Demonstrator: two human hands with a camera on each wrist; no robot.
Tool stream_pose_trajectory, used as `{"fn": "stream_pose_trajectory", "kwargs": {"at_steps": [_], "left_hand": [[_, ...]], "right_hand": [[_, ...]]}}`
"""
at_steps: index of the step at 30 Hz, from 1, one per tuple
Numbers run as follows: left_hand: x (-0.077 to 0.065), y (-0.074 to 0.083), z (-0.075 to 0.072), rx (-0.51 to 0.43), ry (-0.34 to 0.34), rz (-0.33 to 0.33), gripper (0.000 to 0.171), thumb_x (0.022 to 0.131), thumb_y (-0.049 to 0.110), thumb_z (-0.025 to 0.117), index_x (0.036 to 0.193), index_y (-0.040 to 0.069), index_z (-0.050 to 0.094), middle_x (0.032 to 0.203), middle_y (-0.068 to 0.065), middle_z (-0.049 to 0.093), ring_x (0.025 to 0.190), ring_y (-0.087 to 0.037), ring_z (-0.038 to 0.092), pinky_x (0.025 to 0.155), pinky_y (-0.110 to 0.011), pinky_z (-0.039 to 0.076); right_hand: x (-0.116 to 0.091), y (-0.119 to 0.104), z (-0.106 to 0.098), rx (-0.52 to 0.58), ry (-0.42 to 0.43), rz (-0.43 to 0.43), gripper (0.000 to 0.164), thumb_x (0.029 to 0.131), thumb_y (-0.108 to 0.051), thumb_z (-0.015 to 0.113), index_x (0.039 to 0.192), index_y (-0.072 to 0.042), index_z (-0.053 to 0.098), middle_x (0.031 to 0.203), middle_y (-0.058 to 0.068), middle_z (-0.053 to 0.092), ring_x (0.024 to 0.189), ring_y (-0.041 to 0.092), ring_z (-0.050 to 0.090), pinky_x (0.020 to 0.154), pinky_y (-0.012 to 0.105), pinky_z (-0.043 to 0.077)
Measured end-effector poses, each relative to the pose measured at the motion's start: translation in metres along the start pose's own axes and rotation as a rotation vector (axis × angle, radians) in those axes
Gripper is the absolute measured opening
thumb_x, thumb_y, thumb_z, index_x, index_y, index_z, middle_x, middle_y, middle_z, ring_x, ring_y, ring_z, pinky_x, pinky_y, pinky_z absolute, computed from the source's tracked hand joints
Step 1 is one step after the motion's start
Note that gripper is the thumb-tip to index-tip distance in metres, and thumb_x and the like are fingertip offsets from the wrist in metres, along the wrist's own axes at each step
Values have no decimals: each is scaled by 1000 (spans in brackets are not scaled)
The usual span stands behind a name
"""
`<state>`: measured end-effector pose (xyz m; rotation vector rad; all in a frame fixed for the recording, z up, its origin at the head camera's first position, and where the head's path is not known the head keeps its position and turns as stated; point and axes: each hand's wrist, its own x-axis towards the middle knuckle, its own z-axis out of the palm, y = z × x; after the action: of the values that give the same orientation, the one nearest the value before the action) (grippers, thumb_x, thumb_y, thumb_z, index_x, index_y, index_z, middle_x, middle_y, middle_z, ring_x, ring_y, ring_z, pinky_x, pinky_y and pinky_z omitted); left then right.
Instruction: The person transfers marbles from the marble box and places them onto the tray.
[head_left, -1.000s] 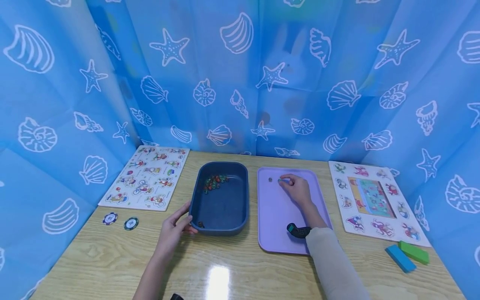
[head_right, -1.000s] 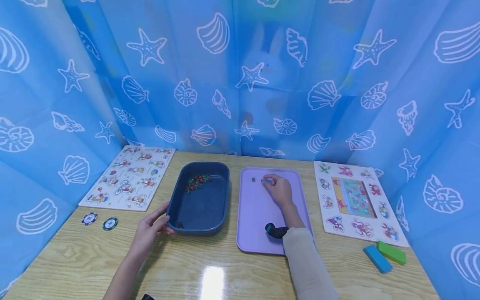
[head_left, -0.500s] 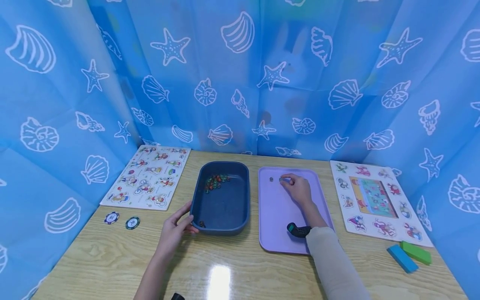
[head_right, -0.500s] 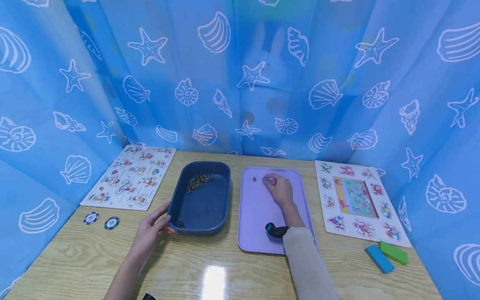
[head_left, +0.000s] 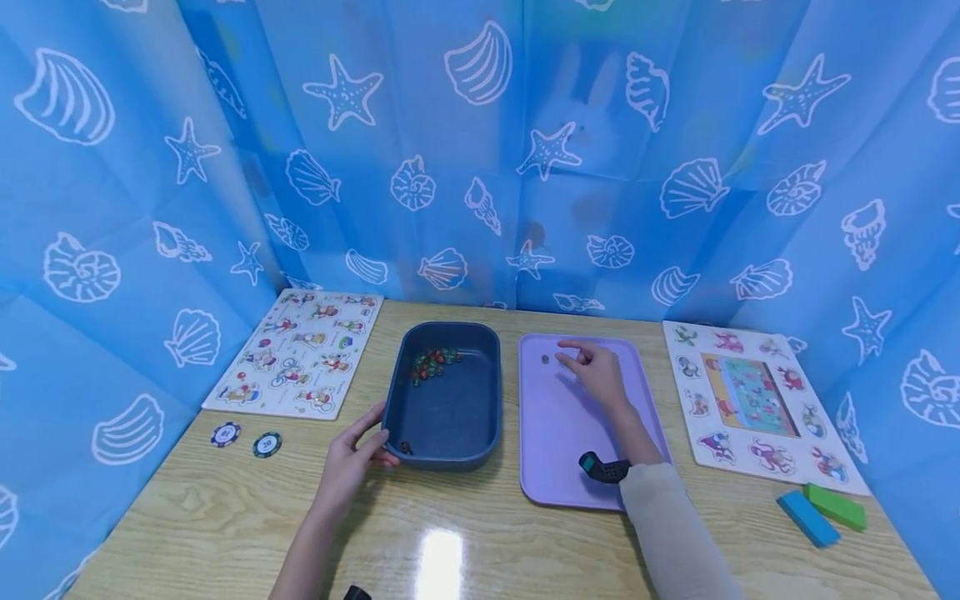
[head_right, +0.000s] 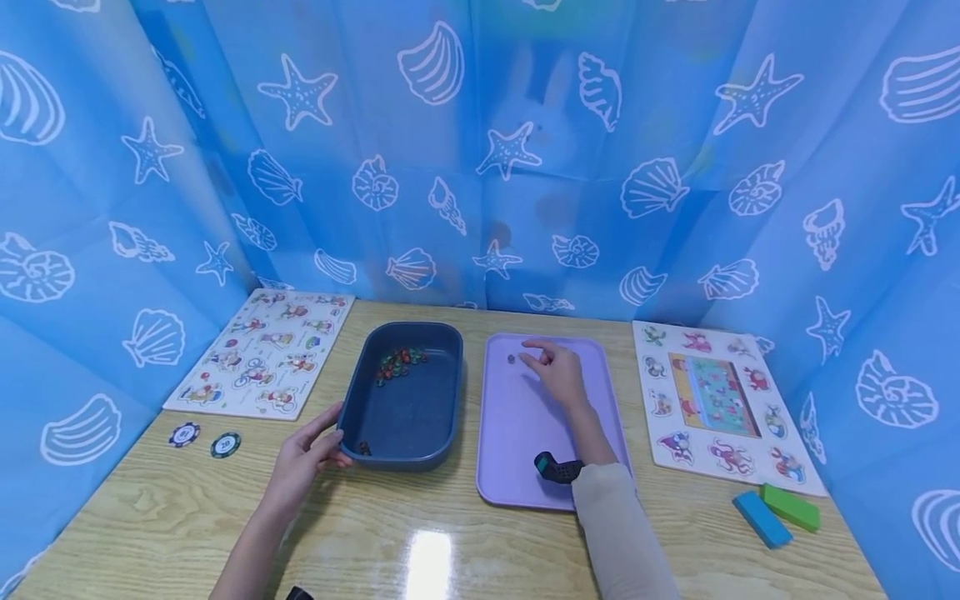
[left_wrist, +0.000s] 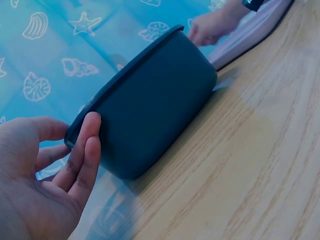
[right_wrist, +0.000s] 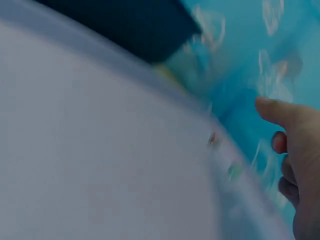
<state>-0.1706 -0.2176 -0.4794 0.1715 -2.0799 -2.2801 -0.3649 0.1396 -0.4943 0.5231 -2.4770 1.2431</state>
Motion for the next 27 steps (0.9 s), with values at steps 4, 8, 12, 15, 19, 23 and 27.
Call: {"fn": "stream_pose_trajectory", "kwargs": {"at_steps": [4, 8, 12, 15, 19, 23, 27], "left_hand": [[0, 1, -1, -1, 7, 5, 43, 91, 11, 50, 133, 11, 42, 134, -7, 43, 62, -15, 63, 63, -26, 55], [1, 2, -1, -1, 5, 6, 43, 91, 10, 50, 133, 10, 42, 134, -8, 43, 62, -15, 63, 64, -27, 56], [1, 1, -1, 0, 6, 14, 43, 91, 10, 50, 133, 9, 42, 134, -9, 44, 62, -15, 63, 64, -28, 56], [0, 0, -1, 7, 7, 29, 42, 91, 10, 50, 133, 9, 42, 133, -9, 44, 62, -14, 63, 64, -28, 56], [1, -1, -1, 15, 2, 37, 43, 91, 12, 51, 133, 9, 42, 133, -9, 44, 63, -14, 63, 64, -27, 56], [2, -3, -2, 10, -7, 29, 43, 92, 11, 50, 134, 9, 41, 134, -9, 43, 64, -15, 63, 65, -27, 56], [1, -3, -1, -10, -15, 16, 44, 92, 10, 49, 134, 9, 40, 136, -9, 41, 64, -15, 63, 65, -26, 56]], "right_hand": [[7, -42, 1, 105, -116, -89, 29, 83, -33, 63, 103, -12, 68, 52, 2, 43, 44, 13, 34, 38, 25, 28], [12, -89, 10, 160, -293, -147, 25, 83, -31, 64, 101, -14, 69, 52, 2, 42, 44, 15, 35, 38, 25, 28], [17, -124, 26, 174, -505, -233, 20, 82, -31, 64, 97, -19, 69, 50, 0, 41, 44, 15, 36, 40, 24, 31], [25, -144, 38, 163, -678, -313, 16, 82, -30, 64, 95, -22, 69, 50, -2, 39, 45, 14, 36, 43, 23, 33], [34, -165, 59, 115, -915, -417, 14, 81, -26, 66, 95, -23, 69, 48, -4, 36, 43, 12, 34, 44, 21, 33], [35, -175, 84, 129, -1102, -468, 17, 81, -21, 67, 97, -18, 70, 47, -2, 35, 43, 13, 32, 44, 21, 32], [33, -173, 107, 172, -1219, -456, 21, 81, -17, 67, 101, -14, 69, 49, -1, 37, 44, 12, 33, 45, 20, 31]]}}
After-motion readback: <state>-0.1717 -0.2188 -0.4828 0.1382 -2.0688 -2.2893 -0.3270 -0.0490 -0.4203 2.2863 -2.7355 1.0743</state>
